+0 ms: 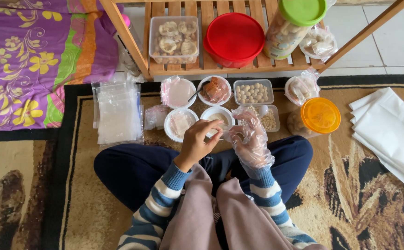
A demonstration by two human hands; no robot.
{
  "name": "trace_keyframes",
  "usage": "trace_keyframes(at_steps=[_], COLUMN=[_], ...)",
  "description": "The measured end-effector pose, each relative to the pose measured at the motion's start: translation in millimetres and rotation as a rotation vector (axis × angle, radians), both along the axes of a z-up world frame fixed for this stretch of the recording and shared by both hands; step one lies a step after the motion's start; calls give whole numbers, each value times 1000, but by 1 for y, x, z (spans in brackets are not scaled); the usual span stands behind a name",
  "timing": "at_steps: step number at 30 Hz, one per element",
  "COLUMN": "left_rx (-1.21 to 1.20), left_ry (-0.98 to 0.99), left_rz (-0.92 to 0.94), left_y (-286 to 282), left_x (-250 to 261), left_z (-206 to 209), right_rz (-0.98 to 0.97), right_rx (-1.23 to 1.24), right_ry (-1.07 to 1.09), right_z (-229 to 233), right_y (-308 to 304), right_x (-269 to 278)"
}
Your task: Packaging small food items into long plastic sleeves while sitting on the floor
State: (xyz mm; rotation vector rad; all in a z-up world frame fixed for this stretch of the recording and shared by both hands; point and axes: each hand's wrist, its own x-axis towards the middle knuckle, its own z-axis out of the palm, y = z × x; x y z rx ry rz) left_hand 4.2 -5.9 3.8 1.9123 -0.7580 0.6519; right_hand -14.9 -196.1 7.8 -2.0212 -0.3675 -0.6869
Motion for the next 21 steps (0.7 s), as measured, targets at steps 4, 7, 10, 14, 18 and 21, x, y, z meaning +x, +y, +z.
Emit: trace_keyframes(at_steps=[4,7,10,14,18,21], left_rx=[-21,-43,-37,-79,-139,-154], left_ry=[-2,10,12,27,79,113], left_rz=[-23,-30,-25,-14,-8,-1], left_y=[-1,-1,-2,0,4,13], left_x=[3,4,7,12,15,17], left_z=[3,0,-8,-3,7,11], right_rz=[29,59,150,119,78,47], right_rx=[31,61,441,222,-61,-248], right_ry=[38,76,349,212,36,-103], right_z=[11,30,54,42,25,23], right_y=[0,6,20,17,10,8], right_x=[-2,-5,-9,6,25,41])
